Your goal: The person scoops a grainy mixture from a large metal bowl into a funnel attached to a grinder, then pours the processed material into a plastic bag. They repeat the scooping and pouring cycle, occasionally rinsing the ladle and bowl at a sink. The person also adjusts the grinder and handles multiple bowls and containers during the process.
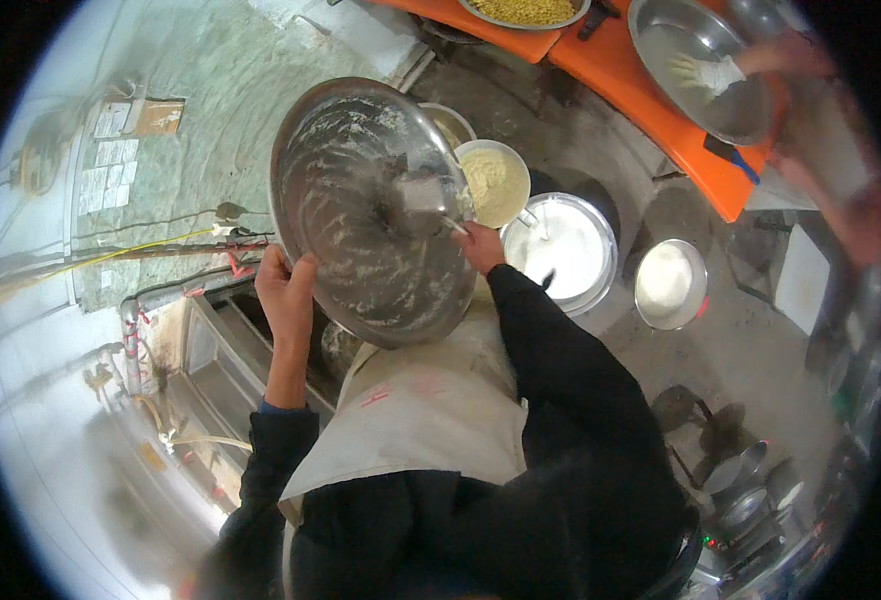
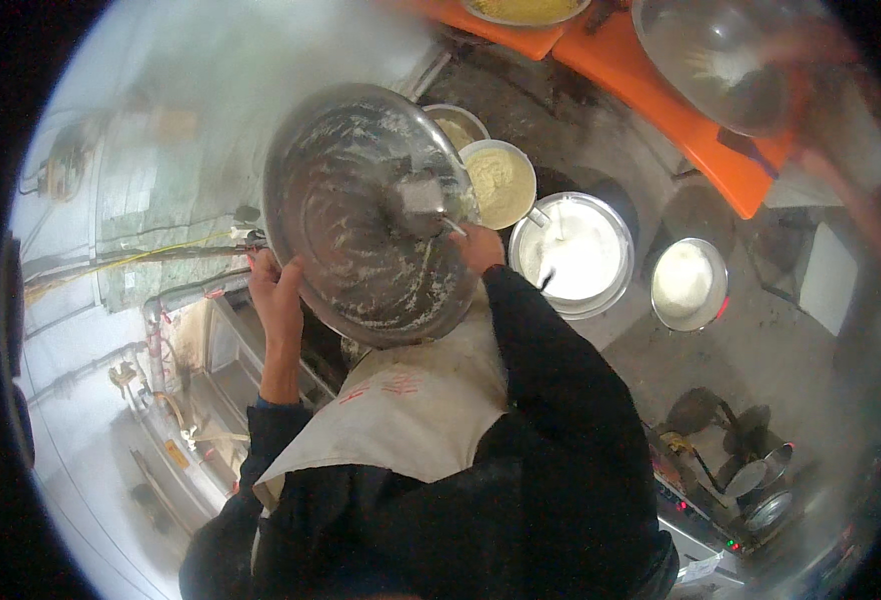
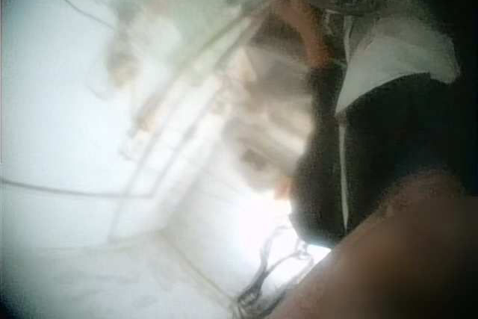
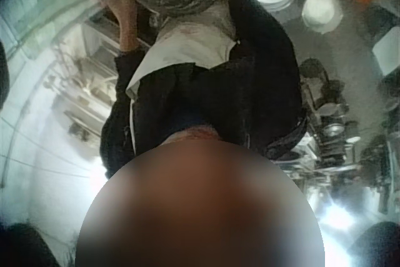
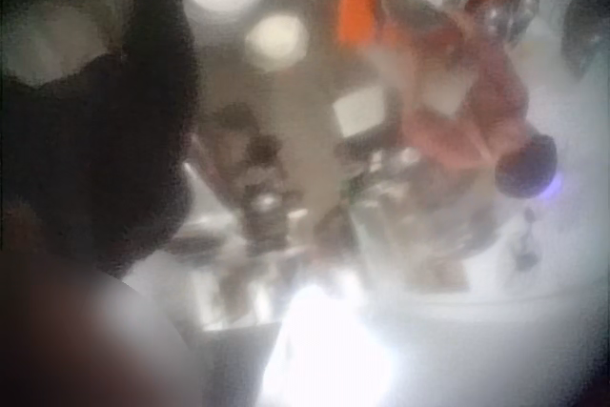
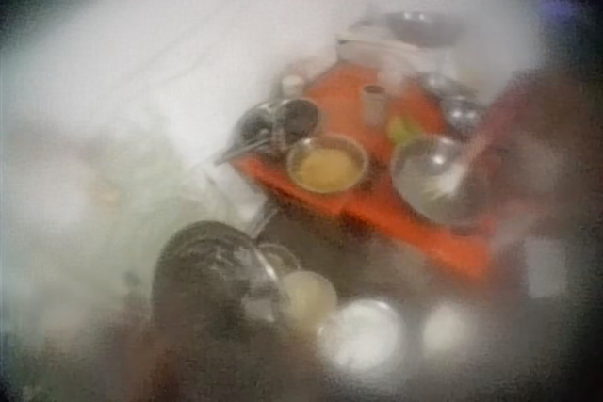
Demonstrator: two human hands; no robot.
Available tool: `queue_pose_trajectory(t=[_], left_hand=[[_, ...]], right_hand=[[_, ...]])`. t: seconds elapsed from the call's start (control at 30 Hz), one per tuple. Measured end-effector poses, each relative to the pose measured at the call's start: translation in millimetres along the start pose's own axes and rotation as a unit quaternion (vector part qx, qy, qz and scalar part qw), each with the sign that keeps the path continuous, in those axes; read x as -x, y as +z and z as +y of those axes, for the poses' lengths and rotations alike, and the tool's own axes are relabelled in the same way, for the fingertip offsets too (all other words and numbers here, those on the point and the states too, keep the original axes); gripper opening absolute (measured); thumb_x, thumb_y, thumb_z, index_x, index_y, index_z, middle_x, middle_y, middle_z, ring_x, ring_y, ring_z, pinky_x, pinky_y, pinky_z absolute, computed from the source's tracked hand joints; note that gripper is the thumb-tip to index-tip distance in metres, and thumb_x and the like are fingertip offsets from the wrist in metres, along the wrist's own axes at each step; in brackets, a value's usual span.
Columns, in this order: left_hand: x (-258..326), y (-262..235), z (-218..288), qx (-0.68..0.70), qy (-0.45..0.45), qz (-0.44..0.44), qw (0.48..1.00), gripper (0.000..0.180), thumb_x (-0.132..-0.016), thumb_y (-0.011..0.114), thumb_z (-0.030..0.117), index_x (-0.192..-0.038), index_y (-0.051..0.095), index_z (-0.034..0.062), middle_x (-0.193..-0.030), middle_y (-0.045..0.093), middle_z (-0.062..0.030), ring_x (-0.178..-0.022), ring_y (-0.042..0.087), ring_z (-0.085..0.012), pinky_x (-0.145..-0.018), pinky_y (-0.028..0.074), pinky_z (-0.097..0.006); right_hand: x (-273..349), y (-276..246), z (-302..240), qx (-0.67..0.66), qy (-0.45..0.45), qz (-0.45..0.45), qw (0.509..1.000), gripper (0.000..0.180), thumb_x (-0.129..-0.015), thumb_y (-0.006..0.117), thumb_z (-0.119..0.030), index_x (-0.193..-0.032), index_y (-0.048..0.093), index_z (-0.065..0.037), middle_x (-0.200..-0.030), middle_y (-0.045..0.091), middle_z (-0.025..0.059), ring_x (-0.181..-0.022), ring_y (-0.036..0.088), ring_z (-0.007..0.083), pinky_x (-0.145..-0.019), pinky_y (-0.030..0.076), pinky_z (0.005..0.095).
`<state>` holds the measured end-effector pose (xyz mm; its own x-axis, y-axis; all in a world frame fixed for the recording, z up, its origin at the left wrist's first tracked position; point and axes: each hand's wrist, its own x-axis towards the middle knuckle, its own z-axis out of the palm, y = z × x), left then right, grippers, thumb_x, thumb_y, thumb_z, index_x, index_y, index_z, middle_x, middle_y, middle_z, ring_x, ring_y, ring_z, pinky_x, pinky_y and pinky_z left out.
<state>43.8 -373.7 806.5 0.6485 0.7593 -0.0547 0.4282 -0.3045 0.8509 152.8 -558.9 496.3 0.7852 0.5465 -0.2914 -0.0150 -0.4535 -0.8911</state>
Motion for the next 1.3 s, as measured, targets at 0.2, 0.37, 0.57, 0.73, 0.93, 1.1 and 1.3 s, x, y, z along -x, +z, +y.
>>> queue_pose_trajectory(t=[0.2,0.37,0.57,0.73,0.93,1.1,1.3], left_hand=[[8,-2,2,-0.036,0.024,0.011,0.999,0.02,-0.083,0.062,0.009,-0.072,0.046,0.0064,-0.067,0.038,0.0077,-0.062,0.032,-0.0031,-0.054,0.028,-0.022],[8,-3,-5,-0.017,0.024,0.019,0.999,0.023,-0.083,0.062,0.008,-0.071,0.043,0.0062,-0.067,0.037,0.0074,-0.063,0.031,-0.003,-0.054,0.027,-0.022],[6,-1,-5,-0.022,0.032,0.025,0.999,0.023,-0.083,0.062,0.008,-0.071,0.043,0.0069,-0.068,0.037,0.0074,-0.063,0.031,-0.0025,-0.054,0.027,-0.022],[9,1,-4,-0.011,0.034,0.031,0.999,0.019,-0.084,0.061,0.008,-0.072,0.046,0.0065,-0.069,0.04,0.0073,-0.063,0.033,-0.0023,-0.055,0.028,-0.021],[9,-1,-6,-0.009,0.026,0.034,0.999,0.014,-0.084,0.061,0.009,-0.076,0.05,0.0053,-0.07,0.042,0.0074,-0.063,0.033,-0.0023,-0.055,0.029,-0.02],[4,-1,-6,-0.005,0.02,0.035,0.999,0.014,-0.084,0.061,0.008,-0.076,0.051,0.0055,-0.07,0.043,0.0073,-0.064,0.034,-0.0023,-0.056,0.029,-0.02],[5,-5,-7,-0.005,0.022,0.05,0.999,0.02,-0.083,0.062,0.008,-0.072,0.045,0.0077,-0.069,0.04,0.0071,-0.064,0.032,-0.0027,-0.056,0.027,-0.02]], right_hand=[[9,-38,30,0.031,-0.003,0.008,0.999,0.032,-0.088,0.063,-0.031,-0.105,0.066,-0.005,-0.087,0.067,0.018,-0.082,0.066,0.0336,-0.073,0.05,0.0413],[11,-82,46,-0.035,-0.032,0.038,0.998,0.031,-0.087,0.063,-0.032,-0.102,0.068,-0.005,-0.078,0.066,0.018,-0.071,0.065,0.0324,-0.065,0.05,0.0402],[14,-3,15,-0.025,-0.057,-0.034,0.997,0.029,-0.086,0.066,-0.029,-0.1,0.066,-0.004,-0.084,0.065,0.0192,-0.078,0.062,0.0364,-0.068,0.048,0.041],[18,-35,39,-0.022,-0.016,-0.015,1.0,0.029,-0.087,0.064,-0.029,-0.099,0.065,-0.003,-0.077,0.063,0.0178,-0.072,0.061,0.031,-0.066,0.048,0.0384],[11,-79,51,-0.034,0.024,0.015,0.999,0.031,-0.087,0.064,-0.03,-0.103,0.067,-0.004,-0.088,0.067,0.0187,-0.081,0.066,0.0322,-0.072,0.05,0.0394],[22,-12,31,-0.037,-0.061,-0.045,0.996,0.031,-0.086,0.063,-0.034,-0.1,0.068,-0.007,-0.089,0.067,0.0184,-0.084,0.064,0.0376,-0.073,0.049,0.0451],[15,-48,52,0.004,-0.033,-0.058,0.998,0.027,-0.088,0.063,-0.024,-0.102,0.067,-0.002,-0.081,0.066,0.0153,-0.074,0.064,0.03,-0.067,0.049,0.0374]])
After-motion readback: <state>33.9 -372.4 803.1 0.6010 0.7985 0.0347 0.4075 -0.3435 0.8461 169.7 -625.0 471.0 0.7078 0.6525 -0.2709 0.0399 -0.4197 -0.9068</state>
